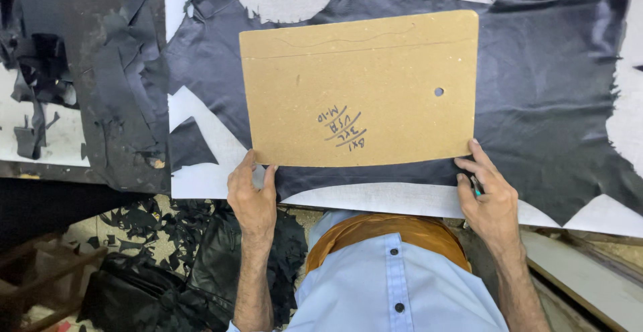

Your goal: The person uses a cardboard template and a utility knife to cut shapes from black leather on a worktable. They align the template, cut along its edges, remove the cut pieces, and stack them. A second person is visible working at an adjacent table.

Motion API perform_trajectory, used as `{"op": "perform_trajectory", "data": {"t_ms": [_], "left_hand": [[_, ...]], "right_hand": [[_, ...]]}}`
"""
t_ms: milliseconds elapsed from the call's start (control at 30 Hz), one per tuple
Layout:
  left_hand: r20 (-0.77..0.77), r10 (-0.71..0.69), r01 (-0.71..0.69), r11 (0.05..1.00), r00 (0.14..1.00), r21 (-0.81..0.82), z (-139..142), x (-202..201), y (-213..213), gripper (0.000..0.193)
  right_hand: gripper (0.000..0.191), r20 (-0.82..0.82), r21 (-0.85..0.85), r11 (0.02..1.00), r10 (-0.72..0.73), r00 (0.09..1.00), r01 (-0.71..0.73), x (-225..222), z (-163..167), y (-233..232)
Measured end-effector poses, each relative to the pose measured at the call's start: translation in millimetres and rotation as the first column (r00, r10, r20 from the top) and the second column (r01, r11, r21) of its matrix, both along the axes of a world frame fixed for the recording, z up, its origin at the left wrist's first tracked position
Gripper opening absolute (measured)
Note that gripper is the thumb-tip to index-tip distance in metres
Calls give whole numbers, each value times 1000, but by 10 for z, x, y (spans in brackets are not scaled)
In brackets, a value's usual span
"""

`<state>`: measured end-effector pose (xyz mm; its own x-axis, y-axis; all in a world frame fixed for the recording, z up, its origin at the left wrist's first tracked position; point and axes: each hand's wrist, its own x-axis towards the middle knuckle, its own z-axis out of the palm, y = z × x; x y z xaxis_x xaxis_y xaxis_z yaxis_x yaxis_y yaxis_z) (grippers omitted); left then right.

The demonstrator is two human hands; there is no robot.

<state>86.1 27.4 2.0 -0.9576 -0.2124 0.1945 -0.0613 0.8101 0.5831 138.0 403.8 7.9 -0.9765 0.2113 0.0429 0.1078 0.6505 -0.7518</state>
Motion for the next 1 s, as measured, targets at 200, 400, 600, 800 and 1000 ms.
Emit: {"op": "perform_trajectory", "data": {"t_ms": [200,400,600,800,1000], "left_hand": [[-23,19,-19,1000,1000,-8,-64,11,26,45],[-39,12,-11,1000,999,19,-143,83,-36,46],[9,78,-78,965,997,252,-148,12,-132,48],[-9,73,-67,954,997,293,-205,15,-136,47],[-33,51,-40,960,998,276,-277,43,-157,42]], "right_hand": [[22,32,53,998,15,999,-17,-71,6,63],[20,48,65,997,41,998,-44,3,-94,130],[20,-55,-11,998,-70,996,69,42,-98,107],[29,-53,-20,994,-108,993,107,-57,-58,1],[31,-4,31,999,-27,1000,27,-47,-65,-78]]}}
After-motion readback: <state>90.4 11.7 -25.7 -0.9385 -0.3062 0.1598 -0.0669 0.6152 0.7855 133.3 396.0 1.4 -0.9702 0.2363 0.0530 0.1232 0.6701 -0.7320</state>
